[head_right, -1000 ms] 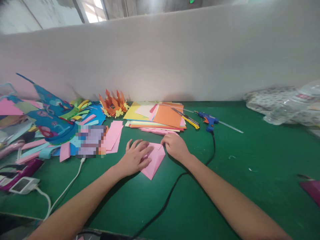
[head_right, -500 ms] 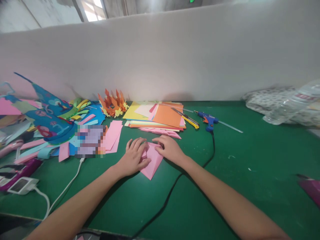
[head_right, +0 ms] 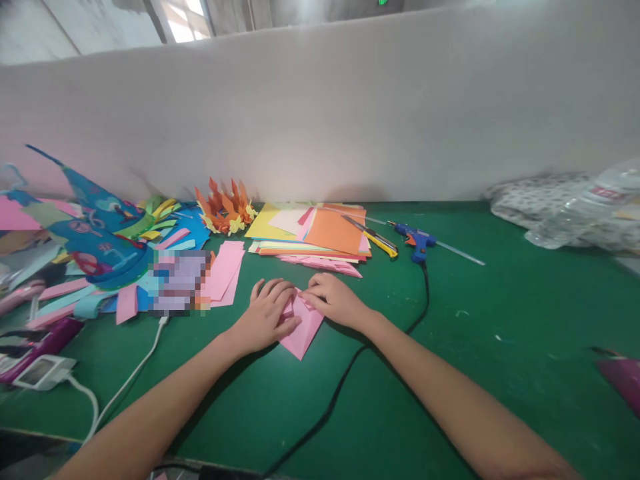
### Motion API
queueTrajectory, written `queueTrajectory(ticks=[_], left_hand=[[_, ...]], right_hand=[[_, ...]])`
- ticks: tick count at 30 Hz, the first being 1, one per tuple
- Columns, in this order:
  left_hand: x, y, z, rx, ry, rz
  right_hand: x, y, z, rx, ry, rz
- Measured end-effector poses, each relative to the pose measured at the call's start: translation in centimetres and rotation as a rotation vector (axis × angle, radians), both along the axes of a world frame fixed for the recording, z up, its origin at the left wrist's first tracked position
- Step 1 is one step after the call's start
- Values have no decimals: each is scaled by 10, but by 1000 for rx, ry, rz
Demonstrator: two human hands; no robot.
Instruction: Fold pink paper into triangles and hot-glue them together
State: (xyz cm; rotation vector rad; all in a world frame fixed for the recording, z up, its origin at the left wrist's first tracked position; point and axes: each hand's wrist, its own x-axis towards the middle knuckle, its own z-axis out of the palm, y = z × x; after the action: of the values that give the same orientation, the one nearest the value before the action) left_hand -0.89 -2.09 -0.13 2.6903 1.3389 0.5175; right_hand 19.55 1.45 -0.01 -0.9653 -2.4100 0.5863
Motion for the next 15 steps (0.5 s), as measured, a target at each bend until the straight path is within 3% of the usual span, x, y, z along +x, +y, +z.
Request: queueTrajectory(ticks=[8,15], left_hand=[[0,-1,6,-5,29,-5],[-3,0,8,-61,-16,-49]], right_hand=[[9,7,0,7,-3,106],[18,11,1,-87,-34,74]])
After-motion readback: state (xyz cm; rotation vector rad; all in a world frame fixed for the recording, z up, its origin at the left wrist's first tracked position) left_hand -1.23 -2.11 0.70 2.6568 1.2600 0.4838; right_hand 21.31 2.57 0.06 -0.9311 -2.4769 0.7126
